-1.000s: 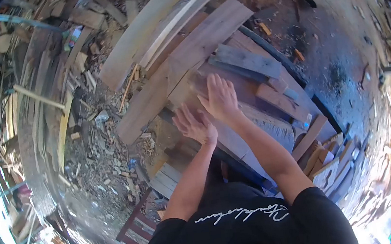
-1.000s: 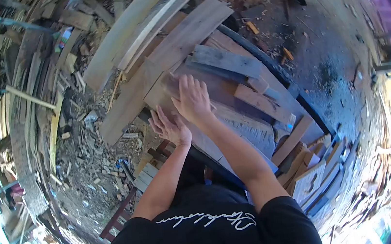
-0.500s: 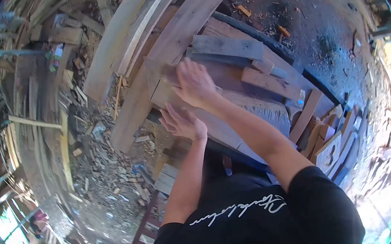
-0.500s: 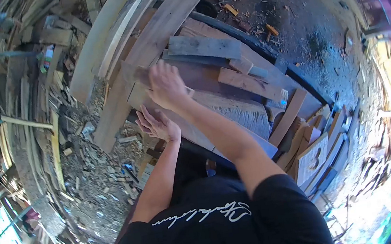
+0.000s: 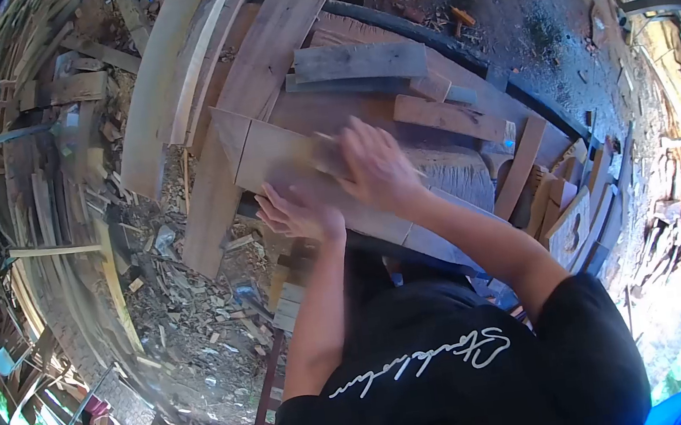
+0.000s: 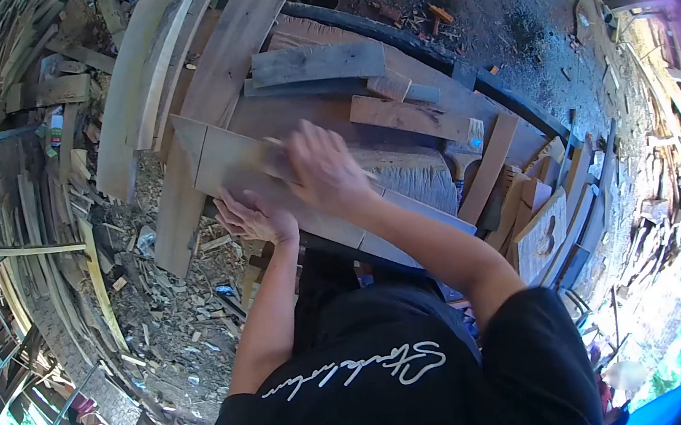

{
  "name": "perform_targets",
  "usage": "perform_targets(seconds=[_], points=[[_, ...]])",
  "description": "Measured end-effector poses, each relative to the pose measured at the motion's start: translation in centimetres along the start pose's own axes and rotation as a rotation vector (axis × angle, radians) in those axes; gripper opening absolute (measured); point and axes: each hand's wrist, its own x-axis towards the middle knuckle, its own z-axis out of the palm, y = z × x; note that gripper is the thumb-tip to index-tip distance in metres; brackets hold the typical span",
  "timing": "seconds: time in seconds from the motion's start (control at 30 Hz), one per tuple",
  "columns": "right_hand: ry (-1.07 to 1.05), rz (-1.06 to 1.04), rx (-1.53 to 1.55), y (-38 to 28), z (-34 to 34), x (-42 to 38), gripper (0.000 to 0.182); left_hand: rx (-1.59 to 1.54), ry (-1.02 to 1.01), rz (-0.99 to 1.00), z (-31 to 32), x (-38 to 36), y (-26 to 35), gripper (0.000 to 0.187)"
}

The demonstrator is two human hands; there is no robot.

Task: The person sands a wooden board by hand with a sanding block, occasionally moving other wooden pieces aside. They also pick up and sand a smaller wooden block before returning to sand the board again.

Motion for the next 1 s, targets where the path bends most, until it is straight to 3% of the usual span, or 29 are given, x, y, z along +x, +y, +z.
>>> perform_targets(seconds=[0.1,0.2,0.27,0.33,0.37,0.47,0.7,1.0], points=[[0.049,0.026,-0.013,-4.0,2.9,7.6,0.069,0.018,0.001,-0.002,0.5,0.0,-0.4,0.052],[0.088,0.027,0.031,-4.6,3.4,7.2,0.067,0.033,0.011,0.027,-0.1,0.0,0.3,0.053],[0.130,-0.013,0.019,-2.0,1.6,1.4,0.070,0.033,0.010,0.007,-0.1,-0.1,0.8,0.053],[0.048,0.085,0.038,1.0,-1.2,-5.3,0.071,-0.015,-0.002,-0.003,-0.1,-0.1,0.5,0.055],[0.103,0.093,-0.027,2.8,-1.0,-8.8,0.070,-0.027,-0.008,-0.011,-0.2,-0.1,0.3,0.057],[0.122,0.104,-0.090,3.6,-0.2,-9.7,0.071,-0.004,-0.019,-0.024,-0.3,-0.1,0.3,0.059],[0.108,0.084,-0.029,-3.3,2.2,5.6,0.069,-0.002,-0.016,-0.035,0.2,0.0,0.0,0.053],[0.056,0.151,-0.036,4.4,-1.0,-11.1,0.080,-0.011,-0.002,-0.007,0.4,0.1,-0.2,0.054]])
